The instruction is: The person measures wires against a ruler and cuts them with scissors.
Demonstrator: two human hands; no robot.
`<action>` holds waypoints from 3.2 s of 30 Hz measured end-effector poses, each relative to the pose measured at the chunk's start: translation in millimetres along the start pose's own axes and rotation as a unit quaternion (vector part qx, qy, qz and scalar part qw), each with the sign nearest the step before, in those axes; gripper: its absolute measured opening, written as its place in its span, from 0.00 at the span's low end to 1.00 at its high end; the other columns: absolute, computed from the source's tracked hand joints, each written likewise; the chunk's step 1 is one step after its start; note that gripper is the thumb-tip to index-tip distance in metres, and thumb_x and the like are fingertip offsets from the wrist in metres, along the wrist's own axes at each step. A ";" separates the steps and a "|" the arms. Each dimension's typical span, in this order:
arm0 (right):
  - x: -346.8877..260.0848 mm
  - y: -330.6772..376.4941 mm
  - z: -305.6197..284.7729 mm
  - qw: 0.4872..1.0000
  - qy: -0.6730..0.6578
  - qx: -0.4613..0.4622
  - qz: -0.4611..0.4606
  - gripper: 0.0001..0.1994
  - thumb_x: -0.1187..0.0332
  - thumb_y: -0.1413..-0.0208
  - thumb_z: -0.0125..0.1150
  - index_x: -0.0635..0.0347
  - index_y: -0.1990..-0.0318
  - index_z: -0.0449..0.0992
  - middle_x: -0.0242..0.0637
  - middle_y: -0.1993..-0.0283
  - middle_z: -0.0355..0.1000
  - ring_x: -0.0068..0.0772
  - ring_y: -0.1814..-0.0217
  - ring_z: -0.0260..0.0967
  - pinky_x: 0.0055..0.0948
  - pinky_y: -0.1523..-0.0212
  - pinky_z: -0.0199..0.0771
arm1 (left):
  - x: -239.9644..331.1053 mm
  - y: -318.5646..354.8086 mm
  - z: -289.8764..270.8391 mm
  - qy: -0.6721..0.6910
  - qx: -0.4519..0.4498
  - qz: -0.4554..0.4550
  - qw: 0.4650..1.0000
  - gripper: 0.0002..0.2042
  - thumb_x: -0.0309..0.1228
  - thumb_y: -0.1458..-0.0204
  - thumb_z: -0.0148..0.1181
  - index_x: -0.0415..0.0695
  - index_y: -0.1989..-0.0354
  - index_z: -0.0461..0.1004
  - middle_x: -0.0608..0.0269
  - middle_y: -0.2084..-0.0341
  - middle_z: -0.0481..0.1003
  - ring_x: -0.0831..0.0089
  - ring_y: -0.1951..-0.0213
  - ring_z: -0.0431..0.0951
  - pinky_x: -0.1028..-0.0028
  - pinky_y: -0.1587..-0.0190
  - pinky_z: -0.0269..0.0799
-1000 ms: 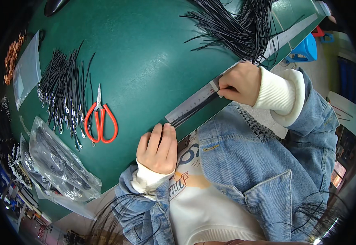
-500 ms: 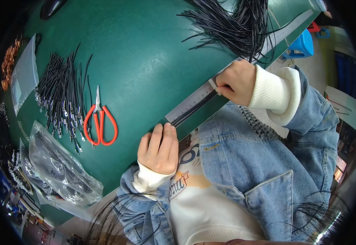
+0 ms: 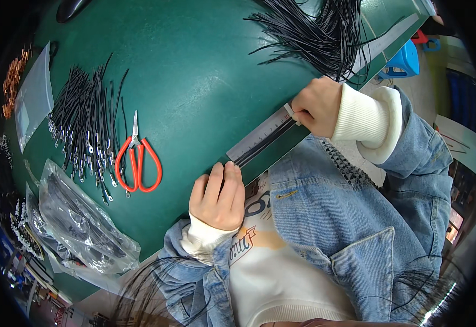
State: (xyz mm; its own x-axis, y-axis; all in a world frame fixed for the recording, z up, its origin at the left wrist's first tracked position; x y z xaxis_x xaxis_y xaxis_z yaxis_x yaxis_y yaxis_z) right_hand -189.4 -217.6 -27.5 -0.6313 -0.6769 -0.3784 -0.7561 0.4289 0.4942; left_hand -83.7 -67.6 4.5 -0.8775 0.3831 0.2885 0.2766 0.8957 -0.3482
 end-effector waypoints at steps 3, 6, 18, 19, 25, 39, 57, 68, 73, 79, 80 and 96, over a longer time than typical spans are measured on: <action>0.4 0.1 -1.8 1.000 -0.004 0.006 0.012 0.05 0.73 0.61 0.55 0.63 0.83 0.72 0.45 0.83 0.67 0.48 0.79 0.68 0.37 0.75 0.70 | 0.5 0.4 1.6 -0.002 -0.001 -0.002 1.000 0.09 0.19 0.62 0.58 0.31 0.69 0.76 0.52 0.68 0.75 0.60 0.65 0.75 0.70 0.71 0.68; -0.7 -1.2 -1.3 1.000 -0.011 0.001 0.003 0.05 0.73 0.62 0.54 0.63 0.83 0.72 0.45 0.83 0.67 0.48 0.79 0.68 0.37 0.76 0.70 | 0.6 1.0 0.0 -0.003 -0.004 -0.008 1.000 0.09 0.19 0.63 0.59 0.30 0.69 0.76 0.53 0.68 0.75 0.60 0.65 0.75 0.70 0.70 0.68; 1.9 -4.7 3.8 0.999 0.027 -0.012 0.022 0.06 0.74 0.61 0.52 0.63 0.84 0.72 0.45 0.82 0.68 0.48 0.78 0.69 0.38 0.73 0.70 | 1.3 3.0 0.4 -0.009 0.006 -0.014 1.000 0.11 0.21 0.63 0.56 0.29 0.69 0.75 0.53 0.67 0.73 0.61 0.62 0.73 0.69 0.67 0.68; 1.3 -4.5 2.1 0.999 0.030 0.020 0.009 0.06 0.74 0.60 0.52 0.62 0.83 0.72 0.44 0.82 0.69 0.47 0.78 0.69 0.37 0.73 0.70 | 1.2 3.5 0.0 -0.009 0.005 -0.019 1.000 0.12 0.21 0.64 0.56 0.29 0.68 0.75 0.53 0.67 0.73 0.60 0.62 0.73 0.69 0.67 0.67; 4.5 2.7 0.4 0.999 -0.008 -0.017 -0.037 0.09 0.70 0.51 0.50 0.59 0.79 0.74 0.34 0.79 0.73 0.39 0.75 0.73 0.32 0.69 0.73 | 2.1 3.7 0.2 -0.007 0.012 -0.018 1.000 0.12 0.21 0.64 0.55 0.29 0.68 0.75 0.53 0.67 0.73 0.60 0.62 0.74 0.69 0.68 0.67; 7.7 3.7 3.4 0.991 -0.062 -0.102 -0.060 0.10 0.66 0.46 0.51 0.57 0.73 0.76 0.33 0.76 0.75 0.34 0.74 0.73 0.30 0.68 0.73 | -0.6 1.8 -0.7 -0.003 0.006 -0.034 0.999 0.12 0.21 0.66 0.55 0.30 0.69 0.76 0.54 0.67 0.74 0.61 0.63 0.74 0.70 0.69 0.68; 10.5 3.8 3.2 0.988 -0.111 -0.094 -0.051 0.08 0.68 0.49 0.55 0.61 0.74 0.76 0.36 0.77 0.74 0.34 0.76 0.73 0.28 0.72 0.72 | -7.5 2.1 -5.1 0.042 0.033 -0.076 0.996 0.10 0.17 0.64 0.64 0.35 0.70 0.76 0.59 0.68 0.76 0.62 0.66 0.75 0.70 0.68 0.69; 3.4 5.1 -2.6 0.984 -0.115 -0.075 -0.111 0.08 0.69 0.48 0.54 0.61 0.74 0.75 0.36 0.77 0.74 0.34 0.76 0.73 0.29 0.71 0.72 | -6.8 5.3 -5.8 0.027 0.037 -0.088 0.995 0.11 0.18 0.65 0.65 0.36 0.69 0.76 0.58 0.68 0.76 0.62 0.65 0.75 0.69 0.66 0.70; 2.1 5.3 -7.6 0.973 -0.160 -0.081 -0.142 0.07 0.70 0.48 0.53 0.61 0.74 0.75 0.34 0.77 0.74 0.33 0.75 0.73 0.28 0.71 0.71 | -53.3 21.8 -39.2 -0.011 0.122 -0.235 0.964 0.12 0.19 0.62 0.65 0.38 0.66 0.75 0.56 0.66 0.75 0.60 0.64 0.74 0.67 0.59 0.68; -8.0 5.6 -25.7 0.958 -0.211 -0.066 -0.185 0.08 0.69 0.45 0.52 0.61 0.72 0.75 0.35 0.75 0.74 0.33 0.74 0.73 0.27 0.72 0.70 | -110.0 54.2 -52.2 -0.082 0.104 -0.366 0.921 0.15 0.19 0.63 0.65 0.38 0.62 0.76 0.58 0.71 0.74 0.70 0.73 0.72 0.74 0.67 0.69; -8.7 3.9 -27.9 0.957 -0.208 -0.065 -0.190 0.08 0.69 0.45 0.52 0.61 0.72 0.75 0.35 0.75 0.74 0.33 0.74 0.73 0.27 0.72 0.70 | -112.7 53.8 -56.4 -0.086 0.107 -0.366 0.920 0.15 0.19 0.63 0.65 0.38 0.62 0.76 0.58 0.71 0.74 0.70 0.73 0.72 0.74 0.67 0.69; -13.3 -11.5 -72.6 0.899 -0.391 0.114 -0.164 0.09 0.70 0.42 0.53 0.66 0.69 0.75 0.30 0.80 0.65 0.15 0.79 0.54 0.18 0.77 0.55 | -18.1 -26.6 -19.8 0.317 -0.052 -0.343 0.883 0.12 0.21 0.58 0.51 0.32 0.63 0.69 0.59 0.83 0.73 0.65 0.81 0.76 0.72 0.71 0.73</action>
State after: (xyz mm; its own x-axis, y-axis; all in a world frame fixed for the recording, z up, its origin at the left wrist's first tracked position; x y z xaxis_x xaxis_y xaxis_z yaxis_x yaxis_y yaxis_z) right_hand -159.8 -257.0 28.7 -0.2282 -0.2011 -0.9526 -0.8832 0.4545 0.1156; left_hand -67.4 -94.0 26.2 -0.4665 -0.2373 0.8521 -0.1711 0.9694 0.1763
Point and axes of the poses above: each hand's wrist, its own y-axis away from the middle knuckle, its own z-axis out of the palm, x = y × z, the point moved 8 cm from there along -y, towards the middle knuckle
